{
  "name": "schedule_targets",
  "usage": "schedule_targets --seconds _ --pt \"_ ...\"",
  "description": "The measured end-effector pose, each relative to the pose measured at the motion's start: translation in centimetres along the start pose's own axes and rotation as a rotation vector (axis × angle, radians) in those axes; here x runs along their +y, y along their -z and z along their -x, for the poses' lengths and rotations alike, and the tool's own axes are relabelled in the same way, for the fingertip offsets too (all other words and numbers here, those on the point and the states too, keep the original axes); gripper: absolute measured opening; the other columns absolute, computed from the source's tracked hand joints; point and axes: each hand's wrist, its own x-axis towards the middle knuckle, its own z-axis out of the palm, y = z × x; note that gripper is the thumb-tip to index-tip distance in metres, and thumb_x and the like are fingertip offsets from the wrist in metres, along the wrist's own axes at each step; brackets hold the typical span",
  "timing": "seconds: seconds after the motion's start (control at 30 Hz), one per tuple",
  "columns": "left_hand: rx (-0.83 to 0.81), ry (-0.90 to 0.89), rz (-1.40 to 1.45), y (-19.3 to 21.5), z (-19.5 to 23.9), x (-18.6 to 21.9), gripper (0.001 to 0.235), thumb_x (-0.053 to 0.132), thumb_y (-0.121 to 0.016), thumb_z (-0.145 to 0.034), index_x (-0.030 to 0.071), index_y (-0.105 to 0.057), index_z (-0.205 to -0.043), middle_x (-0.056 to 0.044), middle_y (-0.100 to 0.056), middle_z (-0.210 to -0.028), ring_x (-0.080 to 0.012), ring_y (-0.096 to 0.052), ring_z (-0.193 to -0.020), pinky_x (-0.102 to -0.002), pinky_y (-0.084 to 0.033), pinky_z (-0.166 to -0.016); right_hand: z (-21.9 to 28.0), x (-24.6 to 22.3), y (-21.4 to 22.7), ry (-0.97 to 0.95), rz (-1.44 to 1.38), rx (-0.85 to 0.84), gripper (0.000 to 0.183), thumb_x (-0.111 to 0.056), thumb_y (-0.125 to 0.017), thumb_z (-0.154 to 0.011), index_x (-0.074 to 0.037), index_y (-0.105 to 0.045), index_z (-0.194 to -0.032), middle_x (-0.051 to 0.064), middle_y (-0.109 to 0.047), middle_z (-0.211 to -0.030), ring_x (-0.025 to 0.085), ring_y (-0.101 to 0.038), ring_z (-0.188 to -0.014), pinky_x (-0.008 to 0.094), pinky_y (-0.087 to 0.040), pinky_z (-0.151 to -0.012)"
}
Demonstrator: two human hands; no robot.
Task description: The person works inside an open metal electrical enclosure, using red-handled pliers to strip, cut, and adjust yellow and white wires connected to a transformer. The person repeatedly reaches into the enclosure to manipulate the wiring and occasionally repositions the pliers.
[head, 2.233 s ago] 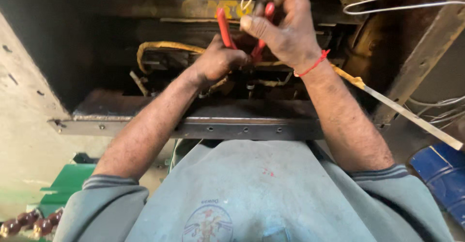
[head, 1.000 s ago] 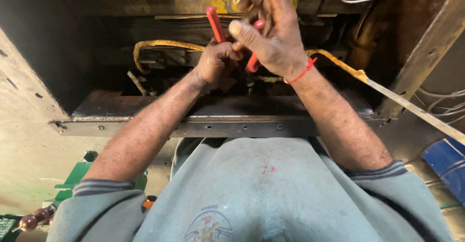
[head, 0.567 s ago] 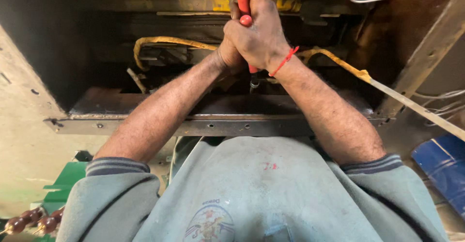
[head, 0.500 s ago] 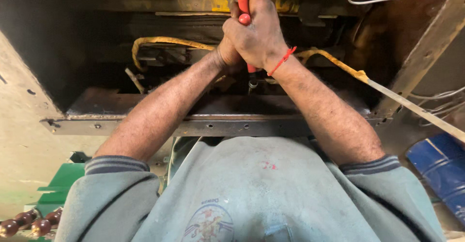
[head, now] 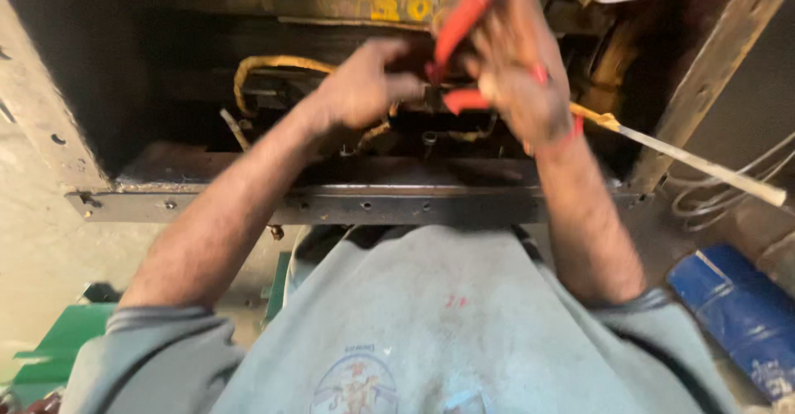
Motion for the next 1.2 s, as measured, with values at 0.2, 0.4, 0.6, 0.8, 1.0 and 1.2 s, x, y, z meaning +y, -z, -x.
schedule_targets --seconds 0.2,0.4,0.6,0.8,1.0,1.2 --pt "0.092 -0.191 -0.559 -2.8 3.4 -0.1 0.049 0.018 -0.076 -0.070 0.000 -0.069 -0.115 -0.023 -0.074 -0.103 -0.0402 -0.070 -0.098 -0.047 -0.055 -0.085 10.3 0.8 -3.2 0.171 -0.074 0.327 0.106 -0.015 -0.069 -0.084 -0.028 -0.004 -0.166 0.015 -0.049 -0.149 0.031 -0.046 -0.143 0.054 -0.036 -0.128" --pt "-0.281 0.006 -0.989 -4.9 -0.4 -0.1 0.034 0.015 -0.073 -0.074 -0.001 -0.073 -0.104 -0.026 -0.072 -0.102 -0.0436 -0.068 -0.102 -0.052 -0.056 -0.086 14.0 2.9 -3.0 0.339 -0.075 0.425 0.107 -0.017 -0.071 -0.086 -0.031 -0.002 -0.166 0.011 -0.045 -0.158 0.029 -0.040 -0.151 0.053 -0.031 -0.132" --pt "-0.268 -0.042 -0.854 -5.2 0.0 0.8 0.026 0.012 -0.066 -0.077 0.006 -0.076 -0.101 -0.023 -0.073 -0.099 -0.0436 -0.068 -0.097 -0.054 -0.055 -0.081 15.4 3.7 -2.2 0.372 -0.097 0.501 0.107 -0.018 -0.073 -0.088 -0.030 -0.001 -0.166 0.011 -0.043 -0.161 0.029 -0.039 -0.151 0.053 -0.029 -0.133" --pt "-0.134 -0.246 -0.928 -4.9 0.6 -0.8 0.016 0.014 -0.064 -0.088 0.007 -0.070 -0.100 -0.019 -0.072 -0.096 -0.0417 -0.069 -0.092 -0.055 -0.054 -0.079 15.2 4.0 -2.9 0.434 -0.097 0.566 0.106 -0.017 -0.076 -0.088 -0.034 -0.004 -0.165 0.009 -0.041 -0.159 0.027 -0.041 -0.149 0.054 -0.029 -0.132" --pt "-0.180 -0.152 -0.778 -4.5 0.4 -1.1 0.018 0.022 -0.065 -0.093 0.008 -0.068 -0.104 -0.021 -0.070 -0.098 -0.0442 -0.066 -0.095 -0.055 -0.052 -0.077 14.6 5.1 -5.3 0.461 -0.098 0.679 0.104 -0.020 -0.081 -0.092 -0.037 -0.009 -0.165 0.006 -0.039 -0.158 0.024 -0.040 -0.149 0.053 -0.030 -0.134" --pt "-0.214 -0.200 -0.534 -3.6 0.4 -2.5 0.017 0.017 -0.068 -0.093 0.008 -0.071 -0.106 -0.017 -0.074 -0.102 -0.0386 -0.071 -0.096 -0.048 -0.055 -0.078 14.0 6.1 -6.8 0.486 0.030 0.616 0.093 -0.028 -0.076 -0.098 -0.043 -0.013 -0.165 0.003 -0.041 -0.158 0.021 -0.043 -0.147 0.049 -0.032 -0.132"
